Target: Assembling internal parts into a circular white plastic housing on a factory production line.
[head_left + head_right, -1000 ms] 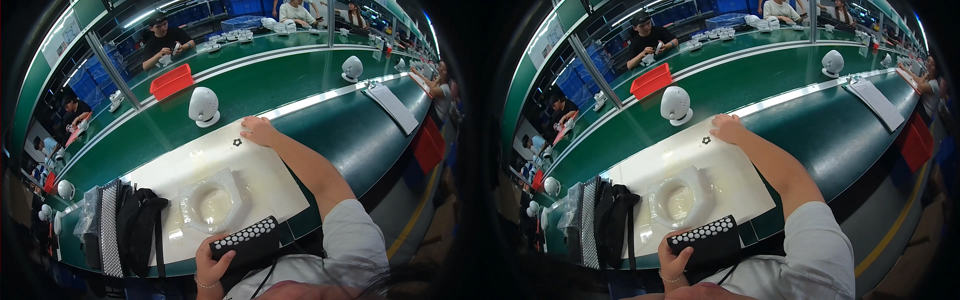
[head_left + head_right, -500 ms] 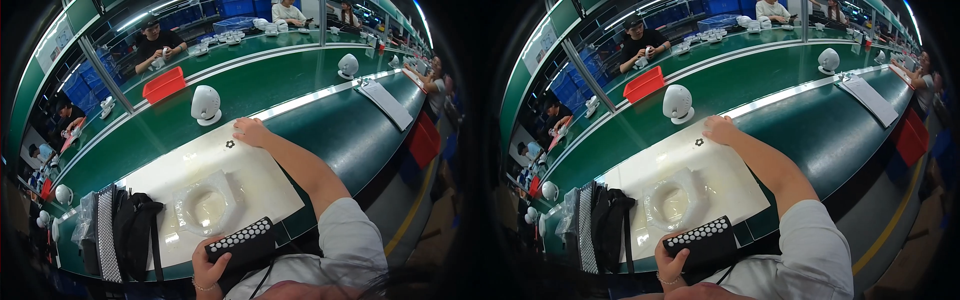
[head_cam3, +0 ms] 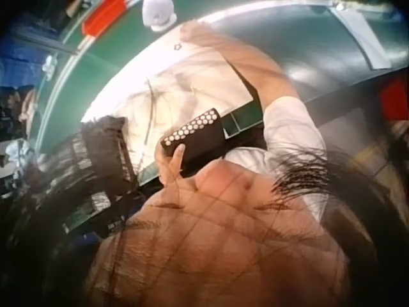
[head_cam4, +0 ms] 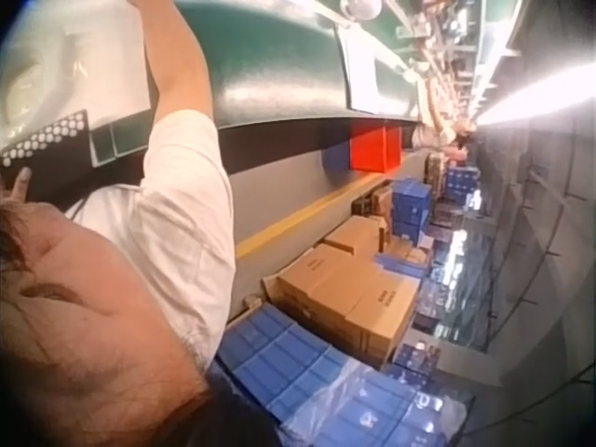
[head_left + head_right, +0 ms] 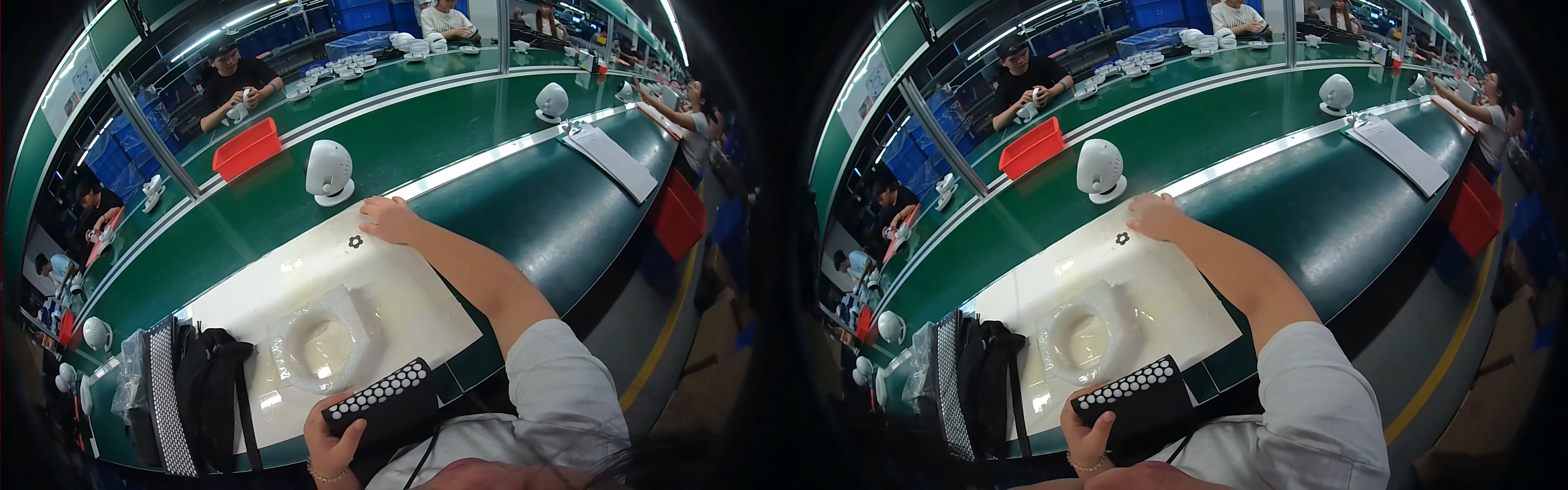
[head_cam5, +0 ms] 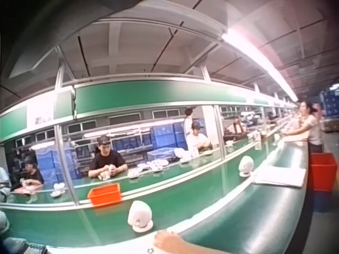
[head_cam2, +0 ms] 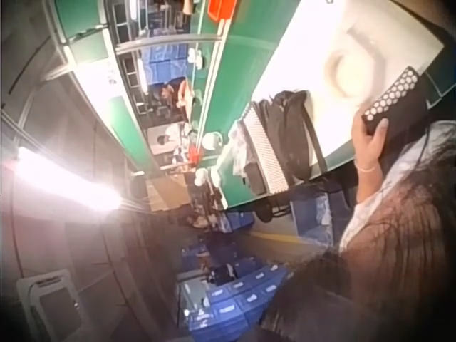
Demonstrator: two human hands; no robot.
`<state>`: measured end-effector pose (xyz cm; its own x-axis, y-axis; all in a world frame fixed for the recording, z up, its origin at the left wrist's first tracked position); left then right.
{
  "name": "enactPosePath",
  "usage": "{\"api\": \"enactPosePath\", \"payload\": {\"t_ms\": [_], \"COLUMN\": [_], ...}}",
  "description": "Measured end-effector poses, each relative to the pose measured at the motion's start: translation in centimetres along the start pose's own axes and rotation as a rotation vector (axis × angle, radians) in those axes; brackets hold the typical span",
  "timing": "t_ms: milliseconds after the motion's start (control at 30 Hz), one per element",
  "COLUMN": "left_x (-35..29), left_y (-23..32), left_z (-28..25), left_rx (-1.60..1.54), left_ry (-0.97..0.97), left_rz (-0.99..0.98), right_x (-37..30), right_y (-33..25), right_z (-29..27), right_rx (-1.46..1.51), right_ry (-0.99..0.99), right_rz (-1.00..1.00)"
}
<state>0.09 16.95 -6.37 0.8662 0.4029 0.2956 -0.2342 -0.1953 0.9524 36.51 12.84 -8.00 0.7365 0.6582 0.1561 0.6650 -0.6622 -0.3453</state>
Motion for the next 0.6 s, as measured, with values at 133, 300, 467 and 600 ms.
{"api": "enactPosePath", "payload": {"t_ms": [133,300,467,600], "left_x": [0.2,0.1,0.1,0.5], "left_y": [0.1,0.1,0.2,1.1], "left_z": [0.0,0.1,0.1,1.0], "left_rx": [-0.003,0.067,0.121,0.151], "left_ry": [0.003,-0.03,-0.07,-0.102], "left_rz": [0.004,-0.003,-0.018,-0.033], "right_x": [-0.1,0.9,4.8,7.1], "right_y": [-0.2,-2.5,-3.0,-1.8], "right_z": [-0.4,-2.5,0.5,2.8], "right_rx": [0.008,0.142,0.165,0.016], "right_ry": [0.094,0.077,-0.07,-0.058], "right_rz": [-0.051,-0.115,0.039,0.144]}}
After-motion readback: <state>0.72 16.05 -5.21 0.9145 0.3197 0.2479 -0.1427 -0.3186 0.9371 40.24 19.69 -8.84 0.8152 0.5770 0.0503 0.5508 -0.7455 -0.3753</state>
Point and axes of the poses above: each hand's wrist, its own x-axis towards the middle knuckle, its own z-axis out of the palm, y = z × x, the point moved 8 cm from there along x, towards the middle knuckle, and after that the axes turned 5 degrees about z, right-handed, at the moved point
